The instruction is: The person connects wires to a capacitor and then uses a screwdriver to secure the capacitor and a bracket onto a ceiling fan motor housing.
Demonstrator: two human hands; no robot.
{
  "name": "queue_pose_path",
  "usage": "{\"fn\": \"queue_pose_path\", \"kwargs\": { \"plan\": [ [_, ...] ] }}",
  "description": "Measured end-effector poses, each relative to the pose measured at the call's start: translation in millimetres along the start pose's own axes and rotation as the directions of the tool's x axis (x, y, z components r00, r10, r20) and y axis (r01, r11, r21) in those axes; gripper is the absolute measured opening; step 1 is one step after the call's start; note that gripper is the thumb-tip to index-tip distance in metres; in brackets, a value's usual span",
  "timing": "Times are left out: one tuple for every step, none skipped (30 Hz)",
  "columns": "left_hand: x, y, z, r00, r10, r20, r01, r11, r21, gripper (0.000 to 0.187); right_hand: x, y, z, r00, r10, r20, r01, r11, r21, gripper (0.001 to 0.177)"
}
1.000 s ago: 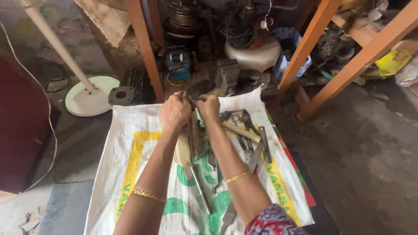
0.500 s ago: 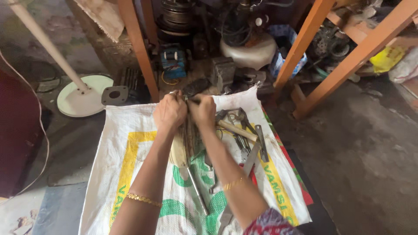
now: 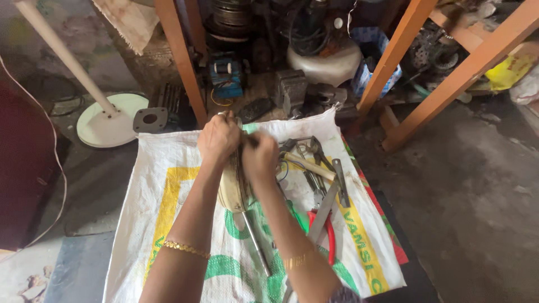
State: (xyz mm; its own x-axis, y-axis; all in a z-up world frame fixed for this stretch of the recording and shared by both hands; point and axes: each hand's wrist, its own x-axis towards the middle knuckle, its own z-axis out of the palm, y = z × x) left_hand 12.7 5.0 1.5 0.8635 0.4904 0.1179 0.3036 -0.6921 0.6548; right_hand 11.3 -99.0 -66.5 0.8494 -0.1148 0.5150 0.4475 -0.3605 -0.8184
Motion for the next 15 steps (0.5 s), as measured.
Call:
{"fn": "queue_pose_path", "kwargs": {
  "plan": [
    [-3.6,1.7,0.5,1.000,-0.019,0.009,0.019,1.000,0.000,0.050,35.6,2.2,5.3,0.996,0.059,0.070,-0.056,0.998,-0.041,0.012],
    [-6.4,4.6,1.0,0.999,-0.034,0.016,0.034,0.999,0.002,0.050,58.7,2.1,7.3,0.984,0.119,0.135,-0.109,0.991,-0.084,0.014],
    [-8.6,5.9,0.6,0.998,-0.050,0.023,0.050,0.999,0.003,0.050,58.1,2.5,4.6,0.968,0.168,0.188,-0.159,0.985,-0.063,0.016],
    [-8.2,6.2,-1.3,0.999,-0.041,0.016,0.041,0.999,-0.006,0.049,58.4,0.5,1.8,0.948,0.207,0.243,-0.202,0.978,-0.044,0.018],
    [-7.1,5.4,-2.9,0.999,-0.031,0.008,0.031,0.999,-0.014,0.049,56.6,-3.3,-0.9,0.923,0.243,0.299,-0.246,0.969,-0.028,0.020],
    [-4.0,6.4,-2.3,1.000,-0.020,-0.001,0.020,0.999,-0.028,0.048,28.8,-7.2,-4.4,0.990,0.079,0.118,-0.077,0.997,-0.028,0.018],
    [1.5,9.0,-0.7,0.999,-0.036,0.010,0.036,0.999,-0.019,0.049,-11.8,-11.9,-12.8,0.993,-0.099,-0.063,0.095,0.994,-0.057,0.016],
    [5.4,7.7,0.1,0.998,-0.056,0.028,0.056,0.998,0.008,0.049,-44.4,-16.6,-23.0,0.968,-0.232,-0.093,0.225,0.971,-0.081,0.015],
    [7.8,6.5,1.7,0.996,-0.077,0.046,0.075,0.997,0.034,0.050,-64.8,-20.7,-30.3,0.925,-0.361,-0.120,0.349,0.931,-0.108,0.016],
    [9.1,7.3,3.5,0.998,-0.061,0.031,0.060,0.998,0.022,0.049,-66.2,-22.7,-31.2,0.921,-0.361,-0.148,0.348,0.931,-0.107,0.019],
    [7.4,7.0,5.7,0.999,-0.045,0.015,0.045,0.999,0.010,0.048,-66.4,-22.5,-30.2,0.916,-0.362,-0.176,0.347,0.932,-0.107,0.021],
    [2.0,3.2,7.9,0.999,-0.040,0.007,0.040,0.999,0.002,0.047,-72.1,-19.6,-28.9,0.915,-0.353,-0.195,0.339,0.935,-0.105,0.024],
    [1.5,1.1,7.3,1.000,-0.019,0.001,0.019,1.000,-0.001,0.047,-58.5,-13.1,-17.6,0.958,-0.225,-0.178,0.208,0.972,-0.111,0.013],
    [2.1,-1.6,5.0,1.000,-0.007,-0.005,0.007,1.000,-0.008,0.048,-32.7,-5.0,-2.5,0.984,-0.094,-0.153,0.076,0.990,-0.120,0.008],
    [0.3,-4.7,2.5,1.000,0.006,-0.012,-0.006,1.000,-0.015,0.048,-6.0,3.7,8.6,0.999,-0.008,-0.041,0.006,0.999,-0.053,0.012]
  ]
}}
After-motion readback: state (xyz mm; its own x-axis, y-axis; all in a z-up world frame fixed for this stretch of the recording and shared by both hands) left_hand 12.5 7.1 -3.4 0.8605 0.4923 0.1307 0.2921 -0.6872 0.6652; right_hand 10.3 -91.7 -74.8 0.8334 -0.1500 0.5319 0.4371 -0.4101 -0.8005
